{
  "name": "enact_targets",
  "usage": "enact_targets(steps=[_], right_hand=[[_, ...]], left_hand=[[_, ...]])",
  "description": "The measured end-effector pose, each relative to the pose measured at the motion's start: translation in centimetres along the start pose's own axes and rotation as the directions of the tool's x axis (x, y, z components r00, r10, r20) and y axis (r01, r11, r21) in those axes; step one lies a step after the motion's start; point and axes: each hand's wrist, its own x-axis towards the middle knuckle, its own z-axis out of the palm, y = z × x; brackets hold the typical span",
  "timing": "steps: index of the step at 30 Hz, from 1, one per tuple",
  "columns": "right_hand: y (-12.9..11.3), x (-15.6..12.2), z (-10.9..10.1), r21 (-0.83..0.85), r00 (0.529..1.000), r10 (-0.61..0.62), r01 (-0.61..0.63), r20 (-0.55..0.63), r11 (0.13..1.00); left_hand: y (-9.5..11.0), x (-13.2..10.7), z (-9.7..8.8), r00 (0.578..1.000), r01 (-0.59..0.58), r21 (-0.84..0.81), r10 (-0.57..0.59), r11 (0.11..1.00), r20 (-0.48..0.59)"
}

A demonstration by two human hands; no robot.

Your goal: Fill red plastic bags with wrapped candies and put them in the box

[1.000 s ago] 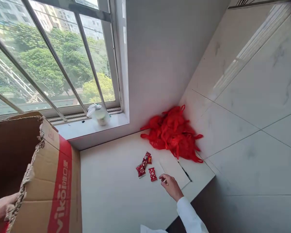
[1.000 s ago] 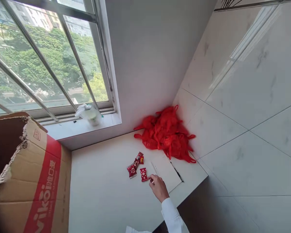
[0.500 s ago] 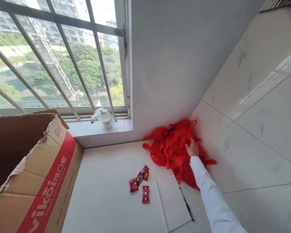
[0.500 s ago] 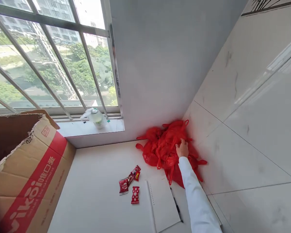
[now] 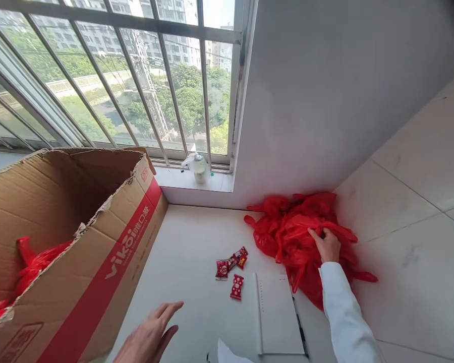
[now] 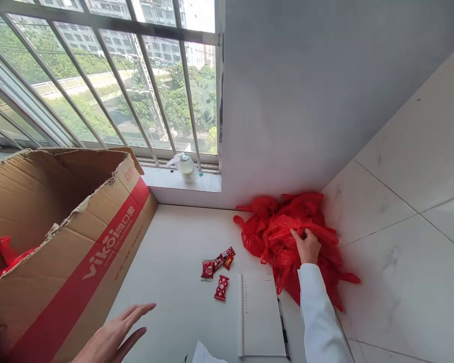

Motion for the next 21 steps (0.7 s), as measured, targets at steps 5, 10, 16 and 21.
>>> enact_targets(steps=[5,10,16,21], right_hand=[[-2.6,-15.0,2.5,0.514,0.937,-0.155,-0.03,0.313,0.857],[-7.2,-29.8,9.3,0.648,0.773,-0.202,-0.324,0.601,0.689],[-10.7,-35.6,13.1,0.638,0.739,-0.169,-0.413,0.652,0.65],[-12.4,-35.6,14.3,0.648,0.749,-0.165,-0.414,0.642,0.639]], left_hand=[[5.7,3.9,0.8,0.965,-0.193,0.024,0.185,0.981,0.184],[4.8,5.7,4.9,0.9,-0.292,-0.023,0.283,0.956,0.33],[-3.2,4.5,6.7,0.906,-0.219,-0.073,0.231,0.973,0.354],[-6.1,4.6,6.7,0.959,-0.225,-0.077,0.235,0.971,0.16]])
